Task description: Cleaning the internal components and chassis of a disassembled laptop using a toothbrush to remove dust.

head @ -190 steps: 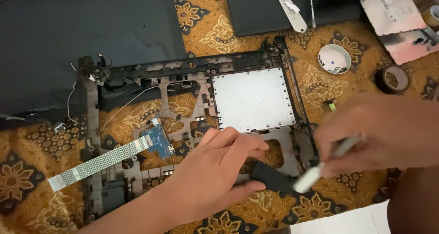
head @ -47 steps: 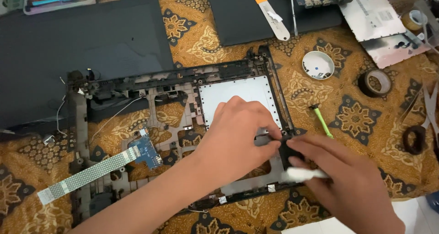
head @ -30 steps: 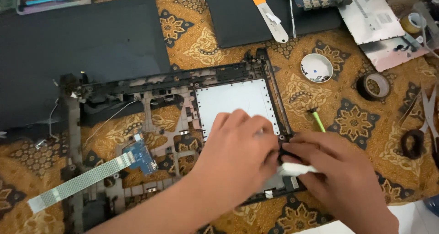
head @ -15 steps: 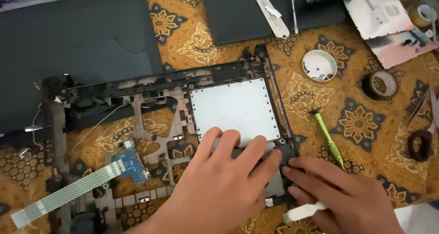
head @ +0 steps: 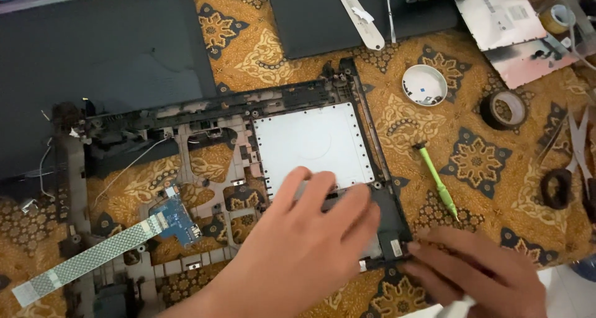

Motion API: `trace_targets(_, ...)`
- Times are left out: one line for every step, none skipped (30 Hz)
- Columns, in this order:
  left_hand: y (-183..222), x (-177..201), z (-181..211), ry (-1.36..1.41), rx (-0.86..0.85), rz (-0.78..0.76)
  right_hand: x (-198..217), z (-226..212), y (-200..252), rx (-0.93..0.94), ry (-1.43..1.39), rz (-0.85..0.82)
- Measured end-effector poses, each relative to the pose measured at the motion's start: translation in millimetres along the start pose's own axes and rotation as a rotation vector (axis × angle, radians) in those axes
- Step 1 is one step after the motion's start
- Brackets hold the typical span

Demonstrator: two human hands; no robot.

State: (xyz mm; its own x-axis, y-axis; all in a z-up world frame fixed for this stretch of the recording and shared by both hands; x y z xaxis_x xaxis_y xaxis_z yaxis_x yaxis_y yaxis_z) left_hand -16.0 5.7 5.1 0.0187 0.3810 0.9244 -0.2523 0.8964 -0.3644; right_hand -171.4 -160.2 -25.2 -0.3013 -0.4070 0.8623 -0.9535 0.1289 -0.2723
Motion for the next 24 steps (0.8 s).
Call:
trace_targets(-0.6,4.0,3.9,0.075,-0.06,-0.001,-1.2,-1.2,0.7,-0.081,-0.069,-0.016)
trace_targets(-1.7,8.1,7.3,0.147,-0.123,-0.002,-2.9,-2.0,1.2,-0.161,-0.138,-0.028)
trace_targets(-1.4,5.5,8.0,0.146,-0.128,-0.002,-4.8,9.6,6.5,-0.163,-0.137,-0.024)
trace_targets(-0.5,3.3,9.5,0.213,-0.148,-0.003,-6.2,16.7,10.7,-0.052,-0.028,-0.029)
trace_targets(0.5,1.2,10.6,0.28,-0.169,-0.004,-8.4,23.7,15.2,0.06,0.082,-0.036)
trace_targets(0.3,2.4,9.2,0.278,-0.168,-0.003,-9.3,28.3,17.2,0.062,0.082,-0.035)
trace_targets(0.2,1.9,8.4,0.264,-0.181,-0.033,-11.6,32.2,19.2,0.096,0.11,-0.061)
trace_targets(0.8,1.1,8.2,0.256,-0.195,-0.069,-14.2,35.1,23.3,0.123,0.136,-0.092)
trace_targets(0.9,0.3,8.4,0.26,-0.195,-0.073,-14.4,37.4,24.9,0.119,0.133,-0.094)
trace_targets(0.3,-0.6,7.8,0.277,-0.187,-0.082,-15.8,39.8,26.2,0.125,0.166,-0.128)
trace_targets(-0.4,-1.3,7.4,0.295,-0.18,-0.092,-17.0,42.0,27.5,0.13,0.199,-0.162)
trace_targets(-0.8,-2.3,7.8,0.295,-0.183,-0.092,-16.1,42.8,26.6,0.128,0.2,-0.161)
trace_targets(-1.0,-3.4,8.2,0.296,-0.184,-0.098,-15.8,42.7,25.8,0.138,0.173,-0.173)
trace_targets(-1.1,-4.1,8.4,0.298,-0.184,-0.105,-15.3,42.4,24.9,0.148,0.145,-0.187)
trace_targets(-1.5,-4.8,9.3,0.299,-0.186,-0.106,-15.2,41.4,25.3,0.146,0.145,-0.187)
trace_targets(-1.7,-4.8,9.9,0.29,-0.186,-0.092,-14.6,40.3,25.1,0.151,0.13,-0.165)
trace_targets(-1.4,-4.6,10.4,0.28,-0.186,-0.077,-14.2,38.7,25.0,0.156,0.116,-0.144)
trace_targets(-1.3,-4.6,10.9,0.278,-0.186,-0.077,-14.6,34.8,22.9,0.157,0.116,-0.142)
trace_targets(-0.9,-4.5,11.1,0.281,-0.183,-0.078,-14.8,32.2,20.6,0.122,0.148,-0.132)
trace_targets(-0.2,-4.4,11.5,0.283,-0.176,-0.078,-14.8,29.6,18.2,0.089,0.18,-0.124)
trace_targets(0.4,-3.9,11.2,0.281,-0.174,-0.077,-15.1,30.4,17.5,0.092,0.179,-0.124)
trace_targets(1.3,-3.8,11.4,0.272,-0.177,-0.09,-15.3,30.3,17.6,0.105,0.186,-0.125)
trace_targets(2.3,-3.5,11.9,0.263,-0.18,-0.103,-15.2,30.0,17.8,0.118,0.193,-0.126)
trace_targets(3.1,-2.8,11.2,0.261,-0.181,-0.1,-12.6,31.2,15.7,0.119,0.195,-0.124)
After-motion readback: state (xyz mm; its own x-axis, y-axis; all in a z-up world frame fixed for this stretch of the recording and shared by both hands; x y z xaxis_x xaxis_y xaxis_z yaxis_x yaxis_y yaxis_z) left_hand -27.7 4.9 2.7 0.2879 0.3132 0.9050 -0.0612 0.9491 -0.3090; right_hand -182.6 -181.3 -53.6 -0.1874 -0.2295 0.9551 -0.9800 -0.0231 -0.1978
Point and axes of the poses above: each hand's wrist, its own y-axis away from the middle knuckle, its own x-axis out of the back of the hand, z = x × y, the point moved 4 cm from there along -y, towards the middle knuckle, and after that the axes turned 2 degrees about x, right-handed, at the moved point
